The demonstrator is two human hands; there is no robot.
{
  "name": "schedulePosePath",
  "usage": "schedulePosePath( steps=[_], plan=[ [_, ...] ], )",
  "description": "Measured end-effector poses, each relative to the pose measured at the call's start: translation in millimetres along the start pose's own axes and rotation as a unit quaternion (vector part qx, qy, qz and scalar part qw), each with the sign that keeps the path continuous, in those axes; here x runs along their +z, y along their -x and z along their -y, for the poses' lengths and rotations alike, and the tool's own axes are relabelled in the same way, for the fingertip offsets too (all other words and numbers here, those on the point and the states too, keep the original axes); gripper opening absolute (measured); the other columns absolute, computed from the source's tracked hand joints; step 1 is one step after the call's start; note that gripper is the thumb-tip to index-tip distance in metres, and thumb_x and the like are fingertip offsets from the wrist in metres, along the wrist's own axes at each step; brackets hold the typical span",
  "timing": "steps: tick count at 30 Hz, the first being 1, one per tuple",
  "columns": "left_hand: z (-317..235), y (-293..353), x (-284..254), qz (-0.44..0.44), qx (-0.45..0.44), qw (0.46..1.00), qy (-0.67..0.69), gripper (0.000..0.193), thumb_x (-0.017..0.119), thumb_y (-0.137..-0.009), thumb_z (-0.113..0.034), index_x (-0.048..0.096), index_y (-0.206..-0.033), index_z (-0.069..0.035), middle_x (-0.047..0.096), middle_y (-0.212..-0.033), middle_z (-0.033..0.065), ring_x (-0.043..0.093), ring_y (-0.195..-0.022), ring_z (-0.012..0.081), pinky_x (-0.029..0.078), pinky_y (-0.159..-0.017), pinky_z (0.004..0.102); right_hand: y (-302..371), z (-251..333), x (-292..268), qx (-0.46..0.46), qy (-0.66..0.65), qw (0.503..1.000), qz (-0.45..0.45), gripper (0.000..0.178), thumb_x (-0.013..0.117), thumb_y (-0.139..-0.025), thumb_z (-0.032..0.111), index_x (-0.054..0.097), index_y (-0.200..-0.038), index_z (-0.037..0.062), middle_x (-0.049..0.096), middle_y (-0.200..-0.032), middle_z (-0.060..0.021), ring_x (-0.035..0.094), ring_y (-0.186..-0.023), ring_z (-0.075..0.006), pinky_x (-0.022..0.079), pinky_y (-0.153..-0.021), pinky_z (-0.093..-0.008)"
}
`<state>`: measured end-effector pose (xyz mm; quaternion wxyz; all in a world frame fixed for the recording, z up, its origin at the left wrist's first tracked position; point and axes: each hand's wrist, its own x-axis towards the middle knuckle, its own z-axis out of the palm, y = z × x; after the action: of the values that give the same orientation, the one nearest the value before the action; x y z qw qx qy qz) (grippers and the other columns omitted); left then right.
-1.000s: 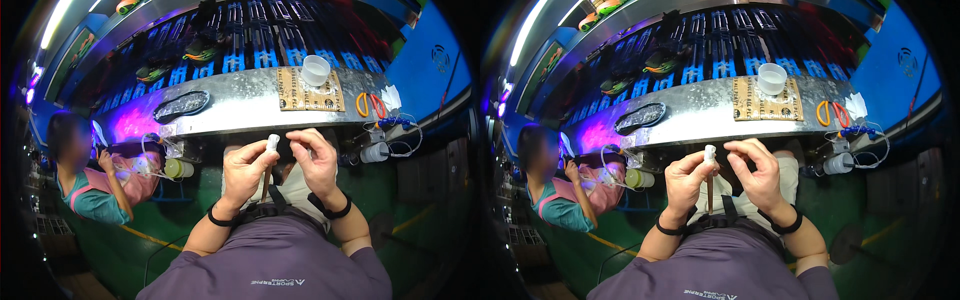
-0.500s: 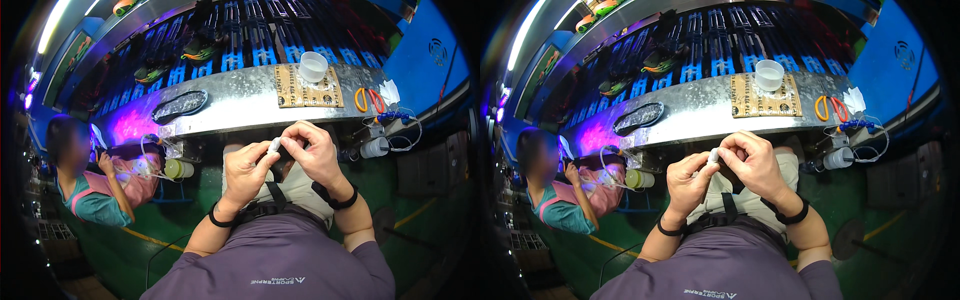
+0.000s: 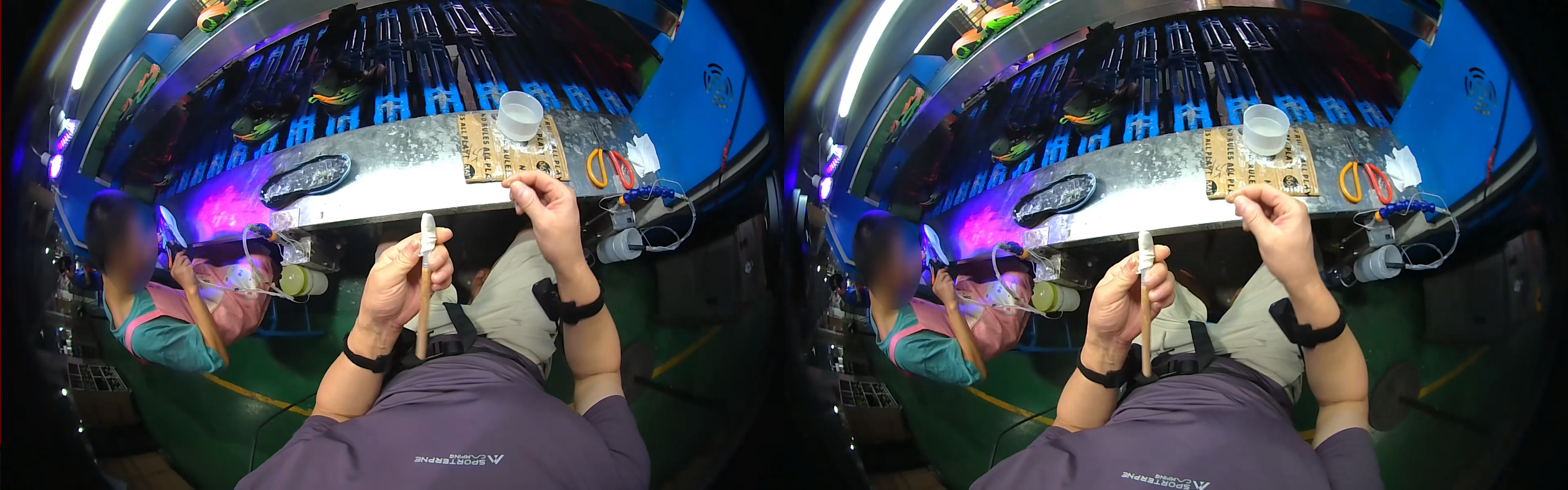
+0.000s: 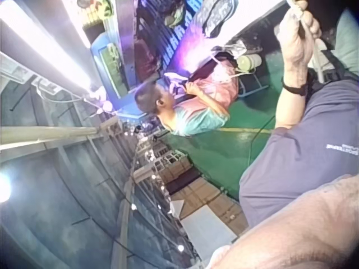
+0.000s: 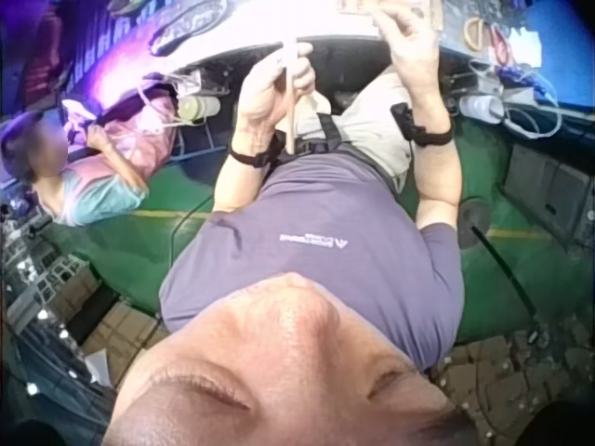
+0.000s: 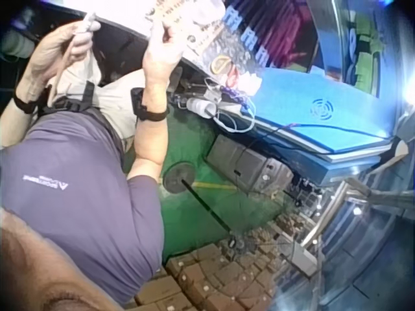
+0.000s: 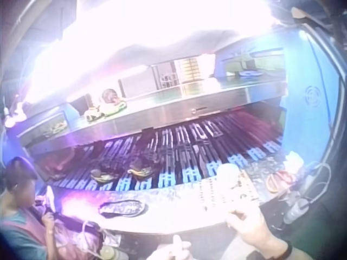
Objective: Applying adhesive to shoe soles and placing them on a conveyor belt.
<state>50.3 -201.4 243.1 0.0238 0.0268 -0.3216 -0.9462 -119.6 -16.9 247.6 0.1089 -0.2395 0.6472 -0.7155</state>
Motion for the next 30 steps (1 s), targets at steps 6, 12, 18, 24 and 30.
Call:
schedulePosePath(
  steps=[6,12,18,24,30],
  plan=[
    [-1.7,2.2,-2.3,0.052,-0.027,0.994,0.089,0.043,0.047,-0.109,-0.026,0.053,-0.137,0.007,0.053,-0.086,0.0046,0.050,-0.074,0.0159,0.041,-0.066,0.0288,-49.7,-49.1,-50.2,-0.076,0.271,0.957,-0.068,0.016,0.070,-0.091,0.012,0.075,-0.098,-0.0017,0.071,-0.077,-0.0081,0.064,-0.068,-0.0118,0.050,-0.064,-0.0288],
    [-2.3,4.1,2.3,-0.017,-0.053,0.996,0.075,0.042,0.046,-0.109,-0.025,0.053,-0.137,0.007,0.052,-0.085,0.0048,0.049,-0.070,0.0143,0.042,-0.061,0.0272,-103.1,-98.8,-97.0,-0.134,0.489,0.856,-0.100,0.013,0.069,-0.086,0.014,0.075,-0.090,0.0025,0.072,-0.085,-0.0156,0.070,-0.078,-0.0319,0.055,-0.071,-0.0422],
    [12.0,3.6,11.4,-0.077,-0.086,0.993,0.011,0.041,0.046,-0.107,-0.023,0.054,-0.134,0.008,0.056,-0.088,0.0072,0.049,-0.068,0.0134,0.042,-0.059,0.0259,-110.2,-133.8,-123.0,-0.172,0.612,0.764,-0.109,0.006,0.070,-0.081,0.012,0.070,-0.080,0.0063,0.069,-0.083,-0.0145,0.070,-0.083,-0.0345,0.056,-0.076,-0.0472],
    [23.1,25.6,10.6,-0.087,-0.110,0.987,-0.075,0.045,0.054,-0.102,-0.020,0.052,-0.139,0.007,0.060,-0.090,0.0083,0.053,-0.069,0.0148,0.043,-0.061,0.0266,-80.0,-128.7,-101.6,-0.181,0.712,0.677,-0.044,0.012,0.058,-0.080,0.006,0.069,-0.085,0.0046,0.061,-0.095,-0.0124,0.061,-0.098,-0.0311,0.049,-0.078,-0.0445],
    [32.0,41.3,10.7,-0.099,-0.150,0.966,-0.185,0.042,0.059,-0.103,-0.017,0.055,-0.138,0.006,0.064,-0.090,0.0109,0.056,-0.069,0.0140,0.046,-0.061,0.0261,-56.1,-87.6,-124.1,-0.163,0.615,0.771,-0.003,0.016,0.059,-0.079,0.005,0.068,-0.093,0.0032,0.064,-0.098,-0.0165,0.063,-0.099,-0.0362,0.051,-0.080,-0.0490]
  ],
)
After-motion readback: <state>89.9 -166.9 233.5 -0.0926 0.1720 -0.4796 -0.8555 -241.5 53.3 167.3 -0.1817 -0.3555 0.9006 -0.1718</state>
